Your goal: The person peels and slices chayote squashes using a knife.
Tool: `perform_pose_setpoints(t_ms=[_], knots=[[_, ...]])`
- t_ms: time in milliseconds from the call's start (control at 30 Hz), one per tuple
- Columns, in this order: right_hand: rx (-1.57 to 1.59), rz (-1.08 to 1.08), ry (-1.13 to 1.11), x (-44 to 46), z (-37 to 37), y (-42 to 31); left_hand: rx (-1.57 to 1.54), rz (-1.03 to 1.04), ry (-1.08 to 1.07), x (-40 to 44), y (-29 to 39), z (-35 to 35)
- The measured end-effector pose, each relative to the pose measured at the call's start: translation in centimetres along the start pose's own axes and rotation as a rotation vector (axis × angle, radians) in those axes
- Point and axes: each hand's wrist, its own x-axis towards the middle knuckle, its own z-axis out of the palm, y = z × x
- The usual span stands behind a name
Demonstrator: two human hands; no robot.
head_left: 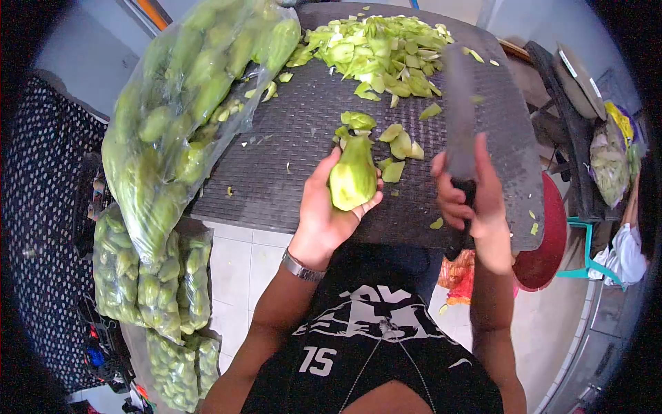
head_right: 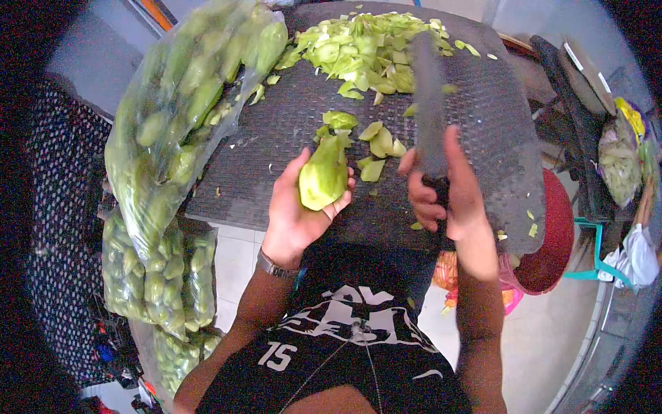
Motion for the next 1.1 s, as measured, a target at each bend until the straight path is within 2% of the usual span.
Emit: perform_pose_setpoints(t_ms=[67, 100, 200, 233, 333, 367, 433, 500, 600, 733, 1100], knots=[[0.083, -0.295, 0.080, 0.5, 0.5, 0.8, 0.027, 0.029, 0.006, 0.0, -0.2, 0.3], [0.042, -0.187, 0.123, 1.4, -1.2, 0.8, 0.043, 0.039, 0.015, -0.3, -0.3, 0.3], [0.465, 0.325, -0.093, 2.3, -4.1, 0.7, 0.100, 0.030, 0.017, -0.5, -0.2, 0.3], [0.341, 0.158, -0.188, 1.5, -3.8, 0.9, 0.069, 0.028, 0.001, -0.5, -0.2, 0.1], [0.252, 0.104, -0.215, 0.0, -2.3, 1.1, 0.089, 0.072, 0.009, -0.3, -0.4, -0.1], [0.064, 0.086, -0.018, -0.9, -1.2, 1.2, 0.081, 0.061, 0.005, -0.3, -0.4, -0.2], [-0.683, -0.165, 0.175, -0.7, -0.9, 2.9, 0.069, 0.040, -0.009, 0.0, -0.3, -0.1], [-1.166, -0.285, 0.381, -1.8, 1.2, 3.5, 0.103, 0.085, 0.037, 0.1, -0.4, 0.3], [-1.521, -0.333, 0.243, -3.0, 3.3, 4.5, 0.044, 0.120, 0.091, 0.5, -1.1, 0.8], [-1.595, -0.440, 0.186, -2.7, 4.2, 4.8, 0.024, 0.072, 0.021, 0.7, -1.5, 0.5], [-1.677, -0.594, 0.279, -1.4, 3.9, 5.9, 0.008, 0.012, -0.015, 0.6, -1.9, 1.0]])
